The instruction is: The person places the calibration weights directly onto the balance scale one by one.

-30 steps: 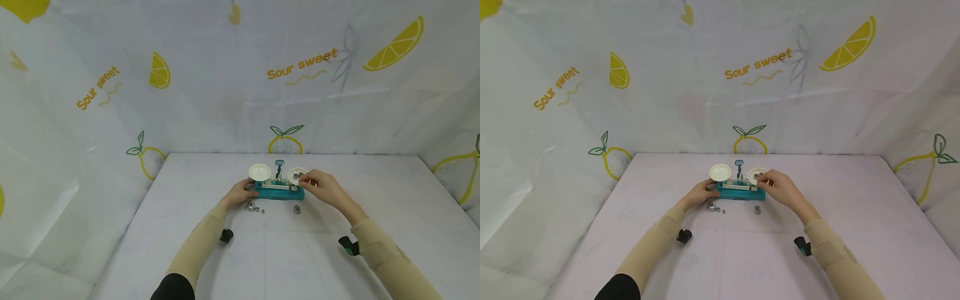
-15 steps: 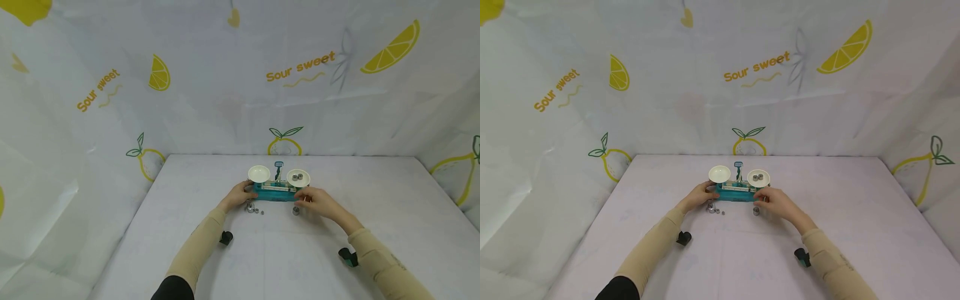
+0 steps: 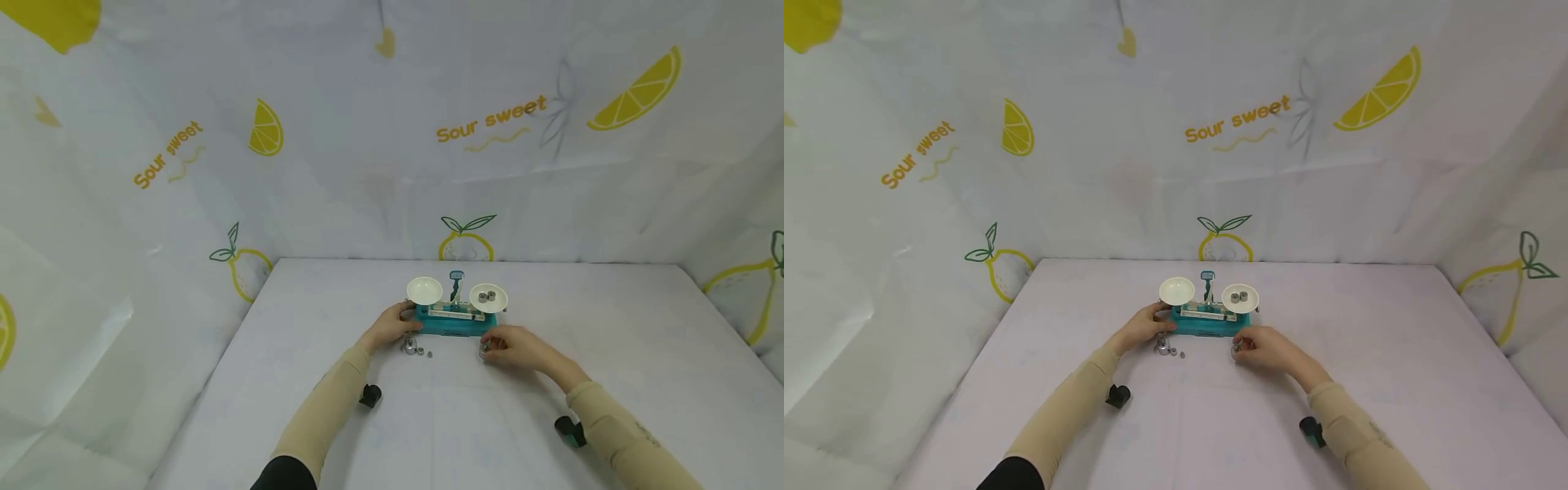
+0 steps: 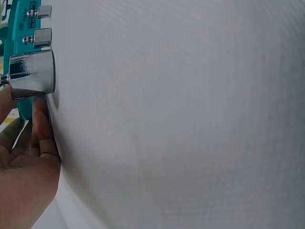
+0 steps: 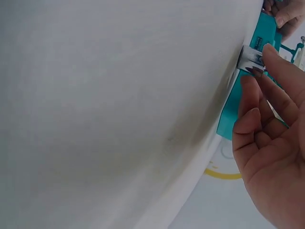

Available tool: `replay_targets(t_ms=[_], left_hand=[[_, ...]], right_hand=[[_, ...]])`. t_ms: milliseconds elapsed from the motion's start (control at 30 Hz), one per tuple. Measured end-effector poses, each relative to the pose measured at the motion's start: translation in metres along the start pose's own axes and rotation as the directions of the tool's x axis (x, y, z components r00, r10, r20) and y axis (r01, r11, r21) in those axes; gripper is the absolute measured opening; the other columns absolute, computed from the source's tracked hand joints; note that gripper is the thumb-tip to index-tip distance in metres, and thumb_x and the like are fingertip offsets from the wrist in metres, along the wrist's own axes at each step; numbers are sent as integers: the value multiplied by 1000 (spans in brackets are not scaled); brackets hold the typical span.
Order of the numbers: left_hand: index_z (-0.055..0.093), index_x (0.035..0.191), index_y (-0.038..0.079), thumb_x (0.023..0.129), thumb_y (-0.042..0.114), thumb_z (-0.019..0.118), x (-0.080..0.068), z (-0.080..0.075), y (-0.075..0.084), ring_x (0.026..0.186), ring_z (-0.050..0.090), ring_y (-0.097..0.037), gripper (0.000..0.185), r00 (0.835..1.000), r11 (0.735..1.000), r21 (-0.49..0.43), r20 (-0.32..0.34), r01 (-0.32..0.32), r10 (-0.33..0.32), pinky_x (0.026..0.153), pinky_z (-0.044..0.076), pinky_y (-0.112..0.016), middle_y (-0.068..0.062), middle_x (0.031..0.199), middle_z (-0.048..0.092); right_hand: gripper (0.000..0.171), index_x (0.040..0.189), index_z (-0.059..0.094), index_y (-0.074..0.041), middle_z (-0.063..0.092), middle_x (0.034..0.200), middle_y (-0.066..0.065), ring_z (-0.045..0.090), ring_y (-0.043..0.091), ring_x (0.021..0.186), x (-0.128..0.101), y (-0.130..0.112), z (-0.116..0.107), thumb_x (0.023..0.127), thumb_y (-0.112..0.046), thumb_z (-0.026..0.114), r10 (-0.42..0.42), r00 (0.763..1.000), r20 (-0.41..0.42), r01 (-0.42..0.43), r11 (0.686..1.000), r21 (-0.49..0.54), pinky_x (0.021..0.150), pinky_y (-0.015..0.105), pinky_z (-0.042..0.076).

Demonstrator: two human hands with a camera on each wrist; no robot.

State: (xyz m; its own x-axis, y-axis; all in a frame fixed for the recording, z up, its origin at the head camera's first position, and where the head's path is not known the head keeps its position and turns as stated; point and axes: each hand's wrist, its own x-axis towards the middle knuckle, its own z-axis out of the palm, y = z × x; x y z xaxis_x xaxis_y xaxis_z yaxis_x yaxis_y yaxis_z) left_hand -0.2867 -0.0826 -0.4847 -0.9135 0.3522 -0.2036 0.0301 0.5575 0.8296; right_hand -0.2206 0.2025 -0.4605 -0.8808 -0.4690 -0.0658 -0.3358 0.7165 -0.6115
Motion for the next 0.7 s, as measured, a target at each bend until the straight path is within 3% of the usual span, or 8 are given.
replay_targets(t_ms=[433, 700], left_hand=[[40, 141, 14, 87, 32, 65, -2, 1, 2, 124, 48, -31, 63, 1000, 1000, 0, 3, 6, -6, 97, 45, -44, -9, 149, 36], [40, 141, 13, 86, 31, 66, 1, 0, 1, 120, 51, -29, 64, 1000, 1000, -15, 4, 2, -2, 94, 48, -41, -10, 149, 36]], right_hand=[[17, 97, 65, -7, 56, 74, -5, 46, 8, 69, -2, -9, 0, 83, -15, 69, 12, 998, 54, -6, 995, -95, 61, 22, 41], [16, 100, 66, -5, 62, 82, -5, 51, 7, 74, -7, -21, -15, 86, -13, 65, -19, 1000, 21, 21, 992, -123, 65, 23, 46]])
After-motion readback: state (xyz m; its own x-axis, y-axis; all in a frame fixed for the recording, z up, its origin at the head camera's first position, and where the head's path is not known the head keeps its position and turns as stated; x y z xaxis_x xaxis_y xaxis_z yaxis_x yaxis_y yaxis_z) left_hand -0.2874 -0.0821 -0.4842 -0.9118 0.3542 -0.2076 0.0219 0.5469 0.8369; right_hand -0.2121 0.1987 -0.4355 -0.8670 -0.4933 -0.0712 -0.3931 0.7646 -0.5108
